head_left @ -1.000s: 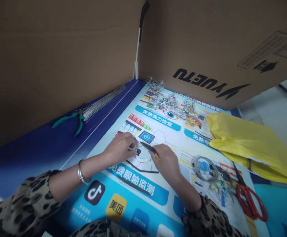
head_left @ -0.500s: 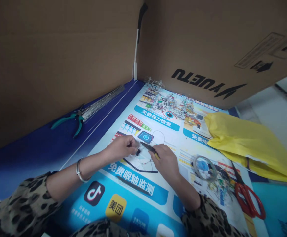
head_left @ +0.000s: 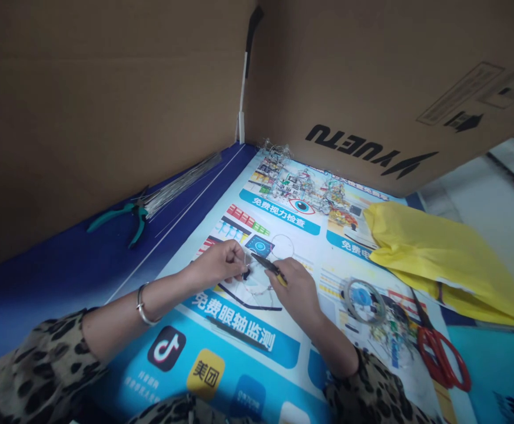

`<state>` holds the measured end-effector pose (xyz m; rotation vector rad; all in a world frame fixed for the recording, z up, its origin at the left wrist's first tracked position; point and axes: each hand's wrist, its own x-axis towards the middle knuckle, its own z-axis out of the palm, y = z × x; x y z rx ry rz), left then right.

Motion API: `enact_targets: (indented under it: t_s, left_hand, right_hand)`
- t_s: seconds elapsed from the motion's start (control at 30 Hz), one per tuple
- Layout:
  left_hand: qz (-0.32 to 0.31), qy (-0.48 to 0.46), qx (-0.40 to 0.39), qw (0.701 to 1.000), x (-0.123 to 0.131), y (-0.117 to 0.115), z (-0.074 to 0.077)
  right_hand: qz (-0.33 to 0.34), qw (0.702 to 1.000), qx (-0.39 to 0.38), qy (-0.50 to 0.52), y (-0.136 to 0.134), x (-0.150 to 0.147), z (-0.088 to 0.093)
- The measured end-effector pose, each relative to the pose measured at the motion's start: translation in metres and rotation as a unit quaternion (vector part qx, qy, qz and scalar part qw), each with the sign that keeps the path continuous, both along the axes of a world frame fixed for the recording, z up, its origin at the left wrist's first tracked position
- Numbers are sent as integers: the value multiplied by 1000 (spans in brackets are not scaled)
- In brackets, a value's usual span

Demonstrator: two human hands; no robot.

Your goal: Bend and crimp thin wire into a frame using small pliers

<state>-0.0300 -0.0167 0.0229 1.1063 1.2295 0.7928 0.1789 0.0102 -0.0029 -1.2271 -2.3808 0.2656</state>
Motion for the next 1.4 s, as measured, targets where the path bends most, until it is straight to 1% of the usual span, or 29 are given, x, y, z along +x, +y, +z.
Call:
enact_targets:
  t_s: [0.17,0.27,0.37,0.53,0.77,1.0,1.17,1.4]
  left_hand:
    - [15,-35,-27,999,2,2,7]
    - [8,-33,-40,999,4,4,13]
    - [16,-32,-47,998,6,6,15]
    - [24,-41,-56,997,10,10,11]
    - [13,-39,-34,999,10,9,8]
    - [17,-20,-20,999,9,8,-3]
    - [16,-5,-14,1000,9,8,-6]
    - [19,9,17,1000,7,8,-16]
  right_hand:
    - [-2,999,-27,18,0,1,1]
    - [-3,999,-32,28,1,1,1]
    - [-3,999,-29,29,1,1,1]
    - [-6,999,-17,33,2,1,1]
    - [-8,1000,-1,18,2,0,2]
    - [-11,1000,-5,-3,1,0,3]
    - [-10,1000,-9,-23,-1,-1,5]
    - [-11,999,-6,-33,-3,-1,7]
